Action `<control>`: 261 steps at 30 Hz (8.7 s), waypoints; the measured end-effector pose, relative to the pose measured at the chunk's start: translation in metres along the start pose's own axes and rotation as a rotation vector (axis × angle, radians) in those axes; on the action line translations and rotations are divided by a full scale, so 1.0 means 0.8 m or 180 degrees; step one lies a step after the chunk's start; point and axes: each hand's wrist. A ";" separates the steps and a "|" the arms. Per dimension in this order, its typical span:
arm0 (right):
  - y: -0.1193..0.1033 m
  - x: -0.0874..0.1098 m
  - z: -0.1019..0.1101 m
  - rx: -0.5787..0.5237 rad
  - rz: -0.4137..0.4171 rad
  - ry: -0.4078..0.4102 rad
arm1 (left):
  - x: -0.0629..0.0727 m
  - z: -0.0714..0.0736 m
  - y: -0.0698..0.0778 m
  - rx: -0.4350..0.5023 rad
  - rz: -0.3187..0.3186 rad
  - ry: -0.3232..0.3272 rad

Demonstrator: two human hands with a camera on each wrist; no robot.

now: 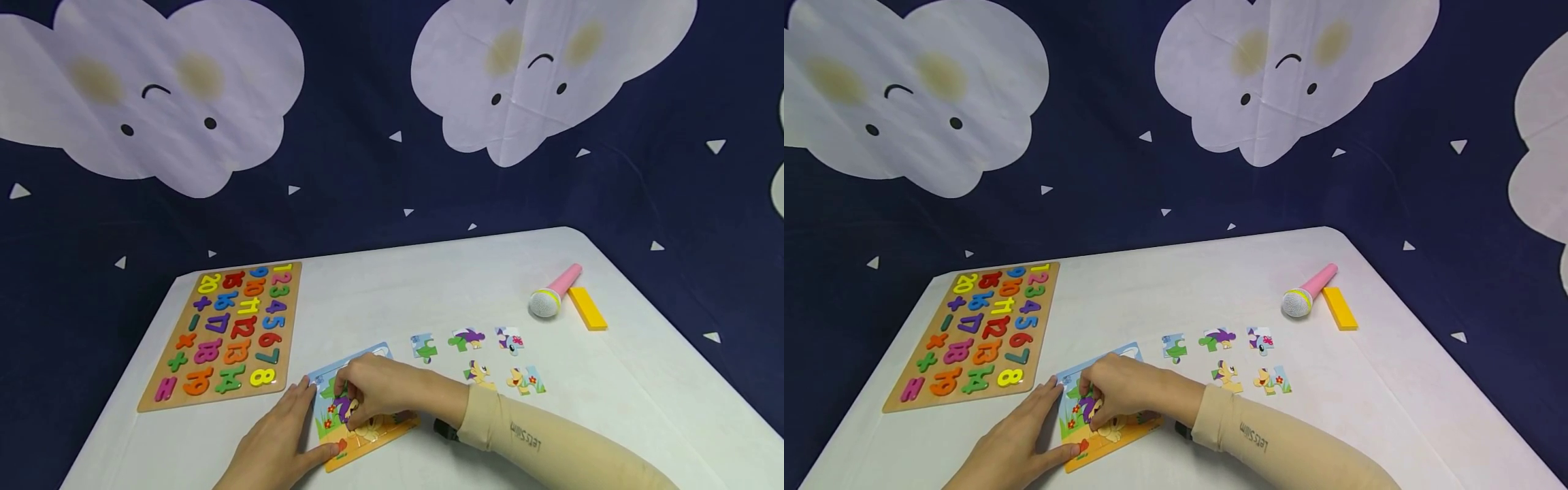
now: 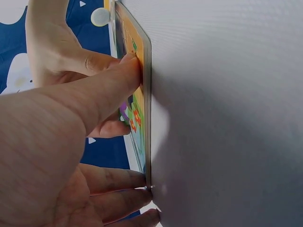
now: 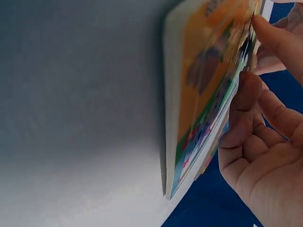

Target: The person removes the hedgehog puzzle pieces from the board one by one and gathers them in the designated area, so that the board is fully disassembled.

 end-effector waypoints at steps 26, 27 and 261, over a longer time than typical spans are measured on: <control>0.007 0.014 0.013 0.0025 -0.0239 0.0234 | 0.000 0.000 0.000 0.0010 0.0012 0.0023; 0.009 0.017 0.015 0.0030 -0.0239 0.0255 | 0.000 0.000 0.000 0.0015 0.0013 0.0017; 0.063 0.209 0.066 -0.0362 -0.0455 0.1061 | -0.004 0.009 0.022 0.0584 -0.1138 -0.0052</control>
Point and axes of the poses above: each hand's wrist, its own x-axis away from the middle knuckle, its own z-axis out of the back of the hand, y = z × x, and after that the axes turned 12 degrees about -x, right-handed
